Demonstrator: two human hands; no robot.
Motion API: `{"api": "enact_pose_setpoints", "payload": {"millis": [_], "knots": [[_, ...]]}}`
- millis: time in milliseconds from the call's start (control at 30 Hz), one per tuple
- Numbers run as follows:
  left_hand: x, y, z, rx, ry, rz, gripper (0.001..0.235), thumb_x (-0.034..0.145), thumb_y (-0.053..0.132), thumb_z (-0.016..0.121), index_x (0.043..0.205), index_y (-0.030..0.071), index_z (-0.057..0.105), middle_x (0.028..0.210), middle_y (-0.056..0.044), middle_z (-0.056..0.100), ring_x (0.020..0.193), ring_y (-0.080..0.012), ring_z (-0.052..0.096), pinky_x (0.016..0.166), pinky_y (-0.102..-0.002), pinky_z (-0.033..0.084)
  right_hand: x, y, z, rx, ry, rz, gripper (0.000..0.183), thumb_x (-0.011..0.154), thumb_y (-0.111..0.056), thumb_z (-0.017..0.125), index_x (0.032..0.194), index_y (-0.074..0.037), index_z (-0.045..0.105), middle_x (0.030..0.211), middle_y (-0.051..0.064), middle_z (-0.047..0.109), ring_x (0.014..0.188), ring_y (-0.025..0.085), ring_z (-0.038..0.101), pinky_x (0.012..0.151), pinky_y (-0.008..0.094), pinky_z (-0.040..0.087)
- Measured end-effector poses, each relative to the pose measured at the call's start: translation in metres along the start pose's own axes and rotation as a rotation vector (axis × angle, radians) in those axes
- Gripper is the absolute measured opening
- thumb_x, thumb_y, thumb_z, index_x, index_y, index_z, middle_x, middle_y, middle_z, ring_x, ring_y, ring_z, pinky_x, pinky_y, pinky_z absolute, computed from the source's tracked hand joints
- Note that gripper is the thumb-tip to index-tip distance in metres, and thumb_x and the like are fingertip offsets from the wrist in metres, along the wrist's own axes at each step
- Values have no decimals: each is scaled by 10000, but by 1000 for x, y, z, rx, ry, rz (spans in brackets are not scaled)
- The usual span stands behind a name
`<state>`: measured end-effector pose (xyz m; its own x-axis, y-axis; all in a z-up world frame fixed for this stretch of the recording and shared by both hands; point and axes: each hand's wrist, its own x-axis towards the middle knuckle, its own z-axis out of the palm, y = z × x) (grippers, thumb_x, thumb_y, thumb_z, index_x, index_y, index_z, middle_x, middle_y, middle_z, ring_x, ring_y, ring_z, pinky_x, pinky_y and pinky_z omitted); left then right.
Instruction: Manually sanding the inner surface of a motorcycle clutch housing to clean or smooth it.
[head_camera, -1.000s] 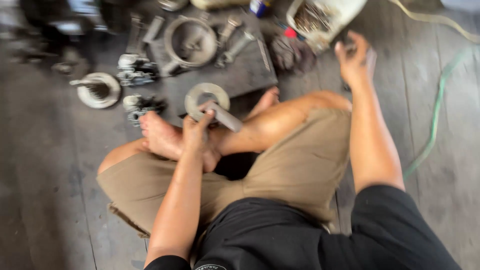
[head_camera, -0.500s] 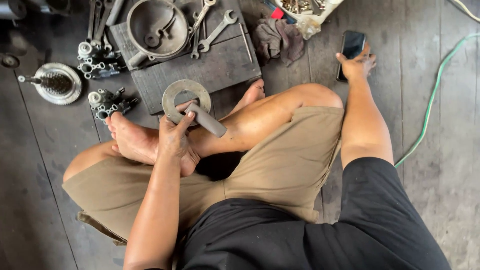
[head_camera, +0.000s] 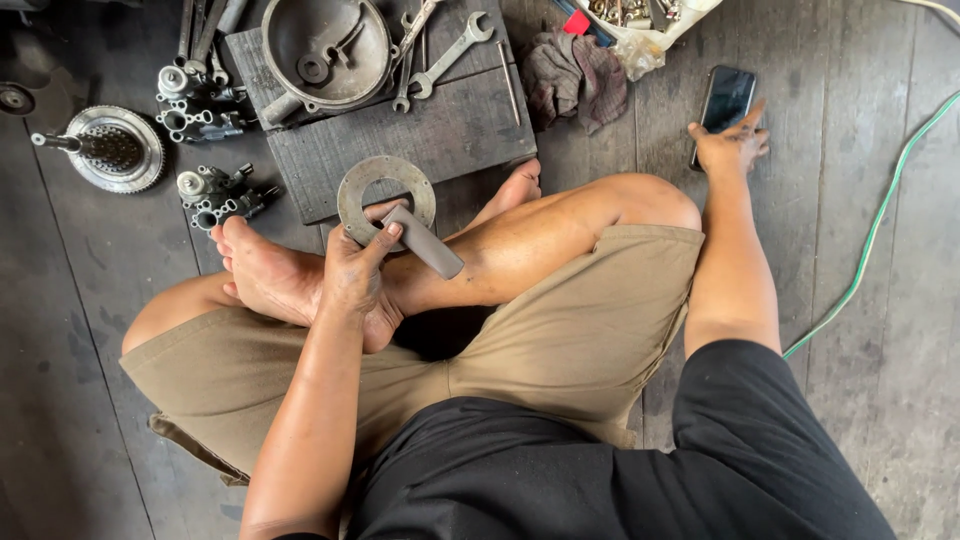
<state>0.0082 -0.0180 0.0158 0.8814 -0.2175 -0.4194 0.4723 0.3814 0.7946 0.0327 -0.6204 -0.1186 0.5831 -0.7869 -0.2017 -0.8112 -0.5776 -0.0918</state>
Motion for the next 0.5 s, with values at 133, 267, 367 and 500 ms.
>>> {"api": "enact_pose_setpoints", "payload": {"millis": [133, 267, 367, 500], "knots": [[-1, 1, 1, 43, 21, -17, 309, 914, 9, 684, 1223, -12, 689, 1063, -96, 723, 919, -137, 658, 888, -233, 541, -3, 16, 9, 49, 72, -86, 1139, 886, -427, 907, 1588, -95, 74, 1386, 316, 455, 1229, 493, 462, 1062, 565, 424], [0, 1, 1, 34, 13, -16, 309, 909, 9, 687, 1218, -9, 689, 1114, -108, 723, 981, -162, 673, 953, -260, 549, -36, -11, -6, 83, 147, -156, 1149, 941, -330, 926, 1598, -185, -6, 1390, 316, 466, 1248, 506, 492, 1051, 626, 430], [-1, 0, 0, 43, 8, -17, 314, 910, 12, 693, 1223, -7, 688, 1089, -107, 725, 948, -154, 672, 922, -255, 560, -47, -18, -8, 236, 269, -296, 1206, 889, -185, 936, 1606, -250, -32, 1404, 268, 496, 1218, 460, 563, 1047, 634, 438], [-1, 1, 2, 52, 14, -22, 315, 906, 13, 696, 1220, -5, 690, 1086, -108, 723, 947, -155, 675, 926, -253, 566, -16, -15, 18, 246, 469, -536, 1281, 1063, -768, 853, 1635, -263, -176, 1556, 128, 213, 1379, 451, 430, 1128, 624, 488]]}}
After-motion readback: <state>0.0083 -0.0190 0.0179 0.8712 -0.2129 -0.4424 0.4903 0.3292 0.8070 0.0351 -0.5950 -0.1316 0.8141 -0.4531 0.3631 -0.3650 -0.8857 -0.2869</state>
